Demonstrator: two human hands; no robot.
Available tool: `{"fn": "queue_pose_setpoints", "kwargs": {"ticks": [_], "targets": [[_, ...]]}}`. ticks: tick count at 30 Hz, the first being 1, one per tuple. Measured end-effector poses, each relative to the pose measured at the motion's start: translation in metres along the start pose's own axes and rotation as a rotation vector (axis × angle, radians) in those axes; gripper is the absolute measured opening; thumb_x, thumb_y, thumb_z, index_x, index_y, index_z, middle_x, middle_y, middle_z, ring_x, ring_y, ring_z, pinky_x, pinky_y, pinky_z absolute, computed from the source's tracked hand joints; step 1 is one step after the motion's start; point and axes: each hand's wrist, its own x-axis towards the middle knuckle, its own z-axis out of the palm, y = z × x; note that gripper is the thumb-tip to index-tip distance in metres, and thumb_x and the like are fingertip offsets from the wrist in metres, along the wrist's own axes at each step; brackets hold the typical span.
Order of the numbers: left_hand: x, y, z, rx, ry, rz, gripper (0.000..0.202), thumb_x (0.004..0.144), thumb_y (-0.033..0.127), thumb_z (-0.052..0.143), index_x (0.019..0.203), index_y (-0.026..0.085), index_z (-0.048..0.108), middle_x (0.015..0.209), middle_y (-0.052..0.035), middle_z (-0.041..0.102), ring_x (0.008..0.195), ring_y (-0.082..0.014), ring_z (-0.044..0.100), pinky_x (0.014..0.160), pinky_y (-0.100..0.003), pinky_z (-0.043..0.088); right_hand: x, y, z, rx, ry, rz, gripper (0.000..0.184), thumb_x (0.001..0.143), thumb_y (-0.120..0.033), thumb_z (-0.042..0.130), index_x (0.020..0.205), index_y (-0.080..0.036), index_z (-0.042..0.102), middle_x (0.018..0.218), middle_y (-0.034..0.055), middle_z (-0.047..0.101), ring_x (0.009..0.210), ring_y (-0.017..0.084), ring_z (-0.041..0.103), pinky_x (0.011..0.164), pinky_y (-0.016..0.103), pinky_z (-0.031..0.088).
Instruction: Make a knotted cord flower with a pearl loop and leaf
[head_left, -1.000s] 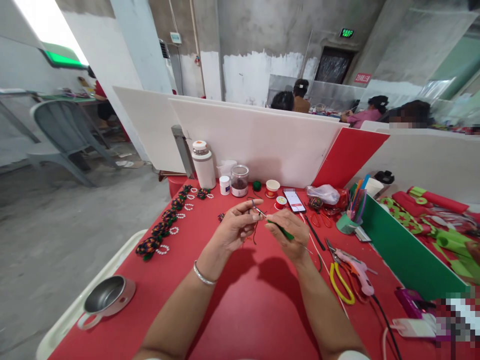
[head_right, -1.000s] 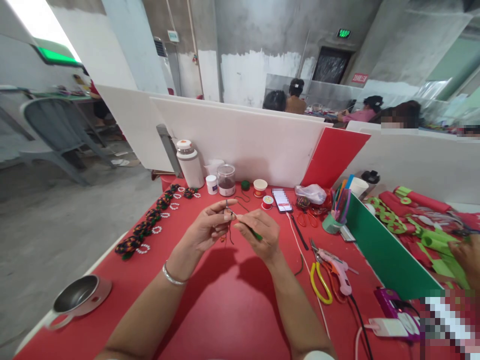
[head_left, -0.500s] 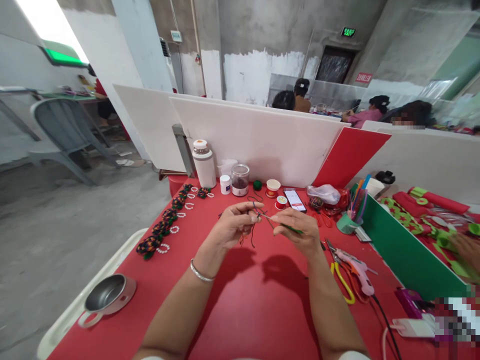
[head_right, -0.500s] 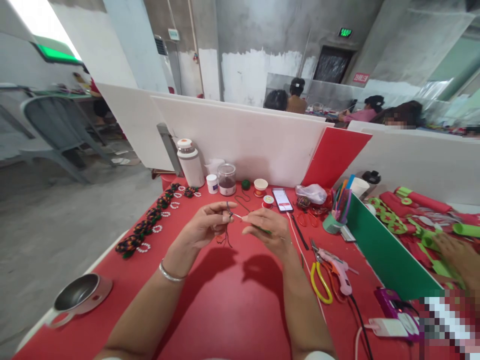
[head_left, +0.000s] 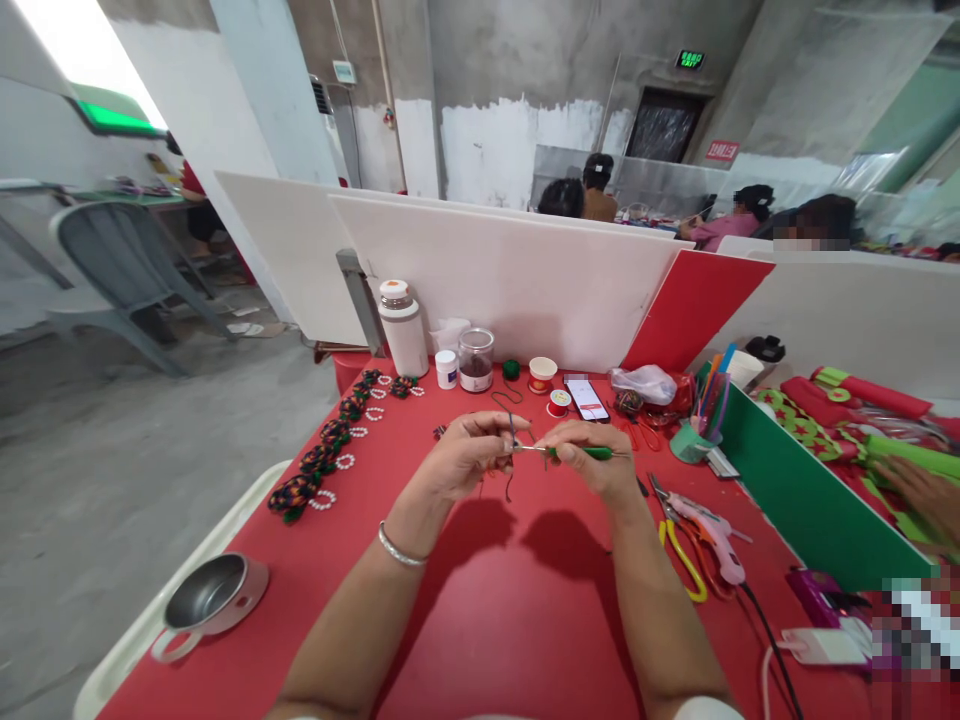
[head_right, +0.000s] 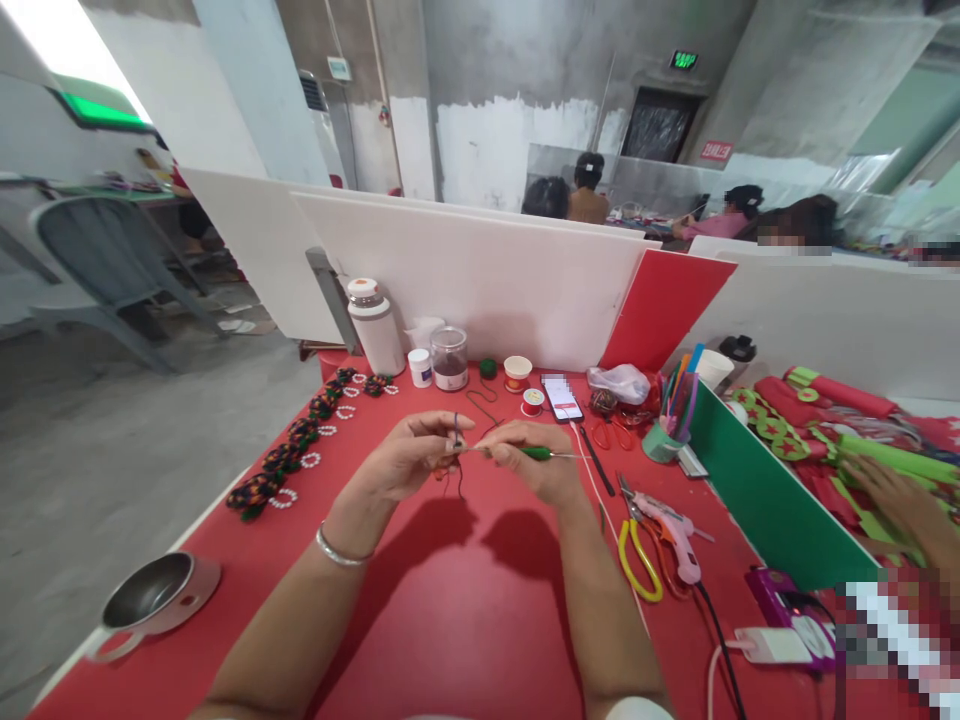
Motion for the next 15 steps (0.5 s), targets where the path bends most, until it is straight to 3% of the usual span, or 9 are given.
{"fn": "queue_pose_setpoints", "kwargs": {"ticks": [3,8,15], "targets": [[-0.002,-0.002,0.007,0.022,0.045,0.058,0.036,0.054,0.016,0.080,0.090,0.015,0.079,0.060,0.0005,0.064,0.042,-0.0074,0.050,0.042,-0.021,0.039,0.001,0.010,0.016,0.042,0.084,-0.047,0.014,0.092,-0.031,0.068,0.101,-0.026,0.077,0.091,0.0039,0.077,0.070,0.015,0.070,0.056,0.026,0.058],[-0.003,-0.002,0.013,0.040,0.096,0.110,0.043,0.056,0.017,0.081,0.099,0.014,0.077,0.061,0.0026,0.062,0.039,-0.0040,0.042,0.037,-0.019,0.027,0.003,0.009,0.020,-0.193,0.092,-0.166,0.018,0.091,-0.032,0.070,0.108,-0.027,0.076,0.106,0.0057,0.078,0.100,0.021,0.073,0.089,0.036,0.059],[-0.008,0.002,0.013,0.024,0.052,0.106,0.049,0.060,0.026,0.087,0.106,0.015,0.075,0.073,-0.0009,0.067,0.042,-0.0024,0.041,0.038,-0.018,0.024,0.002,0.001,0.015,-0.210,0.102,-0.185,0.020,0.095,-0.038,0.063,0.105,-0.025,0.075,0.104,0.0077,0.078,0.098,0.023,0.074,0.088,0.039,0.060]]}}
